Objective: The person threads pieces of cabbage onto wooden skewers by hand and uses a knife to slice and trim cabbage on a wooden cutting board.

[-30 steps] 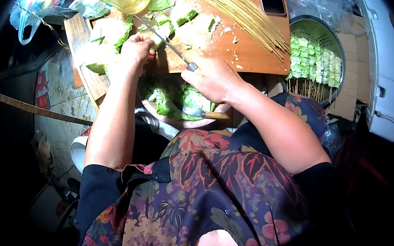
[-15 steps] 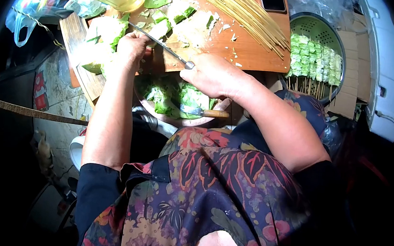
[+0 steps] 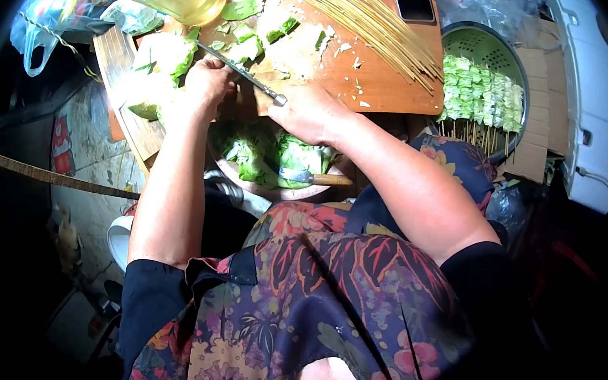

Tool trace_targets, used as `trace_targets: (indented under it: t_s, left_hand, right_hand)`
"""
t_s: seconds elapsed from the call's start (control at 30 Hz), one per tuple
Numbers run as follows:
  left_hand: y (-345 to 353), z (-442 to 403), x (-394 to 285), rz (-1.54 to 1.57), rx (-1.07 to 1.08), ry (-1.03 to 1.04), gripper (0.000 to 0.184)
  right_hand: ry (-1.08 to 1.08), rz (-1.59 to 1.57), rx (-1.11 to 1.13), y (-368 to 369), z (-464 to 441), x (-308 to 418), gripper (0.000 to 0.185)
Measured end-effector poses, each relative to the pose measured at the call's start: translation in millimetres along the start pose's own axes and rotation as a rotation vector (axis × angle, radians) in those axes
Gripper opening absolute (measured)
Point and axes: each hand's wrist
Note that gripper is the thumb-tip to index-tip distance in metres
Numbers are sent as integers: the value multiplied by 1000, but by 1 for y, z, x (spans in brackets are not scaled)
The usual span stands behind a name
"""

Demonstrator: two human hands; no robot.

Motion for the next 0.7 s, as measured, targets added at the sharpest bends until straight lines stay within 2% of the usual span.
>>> trace_targets:
  t_s: [0.03,0.1,0.17,0.23,0.3,0.37,0.5,0.6,0.7]
  left_hand:
    - [0,1,2,0,1,3,10]
    - [-1,2,6,-328,-33,75,16]
    - [-4,-1,13,-386,-52,139,21]
    - [-16,20,-2,-675,-24,185,23]
    - [-21,30,-6,-720,-18,203,25]
    - [-26,39,-11,-764,-10,222,27]
    - [-38,56,-16,-805,121,225,25]
    - [-44,70,-25,-920,244,135,21]
    - [-52,86,-36,-864,360,122,27]
  right_hand:
    - [-10,-1,1,2,0,-4,38]
    - [-14,-10,10,1,3,-6,40]
    - [21,-20,15,-7,10,-1,42]
    - [23,-15,32,-16,20,6,42]
    - [26,-12,48,-24,29,9,42]
    - [83,168,100,-31,37,10,41]
    - [22,317,44,-34,52,4,37]
    - [-5,438,35,-35,58,-1,33]
    - [-8,517,18,-38,59,-18,30]
Point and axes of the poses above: each hand's wrist, its own z-axis away from the middle knuckle, its own y-axis out of the palm, x = y × z, and after that the axes turned 9 degrees about -z, right-handed
